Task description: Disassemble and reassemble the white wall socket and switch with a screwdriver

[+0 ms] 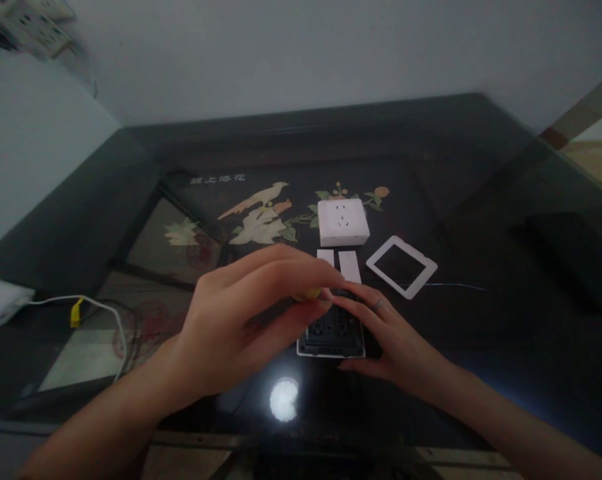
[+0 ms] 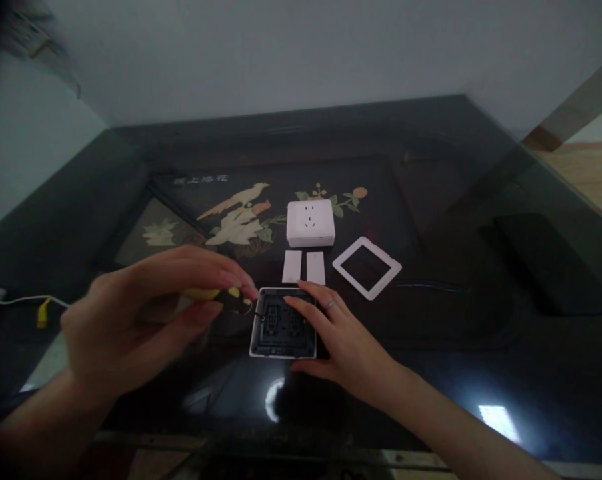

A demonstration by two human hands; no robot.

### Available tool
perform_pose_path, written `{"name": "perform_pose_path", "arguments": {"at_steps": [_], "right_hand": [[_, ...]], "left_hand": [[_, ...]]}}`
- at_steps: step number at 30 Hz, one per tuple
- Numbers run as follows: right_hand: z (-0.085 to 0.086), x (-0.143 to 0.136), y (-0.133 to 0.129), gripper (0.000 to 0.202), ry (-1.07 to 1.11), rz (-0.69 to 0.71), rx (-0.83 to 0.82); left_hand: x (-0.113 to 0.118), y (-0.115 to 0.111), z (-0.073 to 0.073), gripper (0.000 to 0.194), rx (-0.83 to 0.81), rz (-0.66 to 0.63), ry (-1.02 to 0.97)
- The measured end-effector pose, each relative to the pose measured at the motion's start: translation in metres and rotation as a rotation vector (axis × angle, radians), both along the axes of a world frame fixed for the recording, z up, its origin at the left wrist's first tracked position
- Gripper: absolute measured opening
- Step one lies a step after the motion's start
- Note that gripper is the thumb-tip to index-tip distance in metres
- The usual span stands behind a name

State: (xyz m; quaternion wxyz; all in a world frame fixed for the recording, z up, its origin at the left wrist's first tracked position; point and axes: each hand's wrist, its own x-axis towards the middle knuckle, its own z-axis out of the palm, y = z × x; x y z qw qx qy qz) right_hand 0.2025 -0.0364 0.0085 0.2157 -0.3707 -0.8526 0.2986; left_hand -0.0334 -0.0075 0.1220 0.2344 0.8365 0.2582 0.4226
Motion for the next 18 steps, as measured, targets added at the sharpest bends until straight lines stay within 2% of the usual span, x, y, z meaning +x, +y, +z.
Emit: {"name": "perform_pose_path", "arguments": {"at_steps": [4,7,14,18], "right_hand": [[0.000,0.000,0.001,0.081,-0.011,-0.003,-0.007],[0.001,-0.001,0.001,0.080,-0.016,0.006,-0.002],[0.003,0.003,0.003,0.080,-0.027,0.021,-0.068],[0.003,0.004,0.007,0.079,-0.001,0.059,-0.078]], "left_hand": [[-0.013,0.010,0.013,0.033,-0.235,-0.107,0.106],[-0.025,0.016,0.020,0.033,-0.390,-0.154,0.108],[-0.033,0.025,0.023,0.039,-0.487,-0.246,0.054],[-0.030,0.028,0.019,0.043,-0.308,-0.310,0.098]]}}
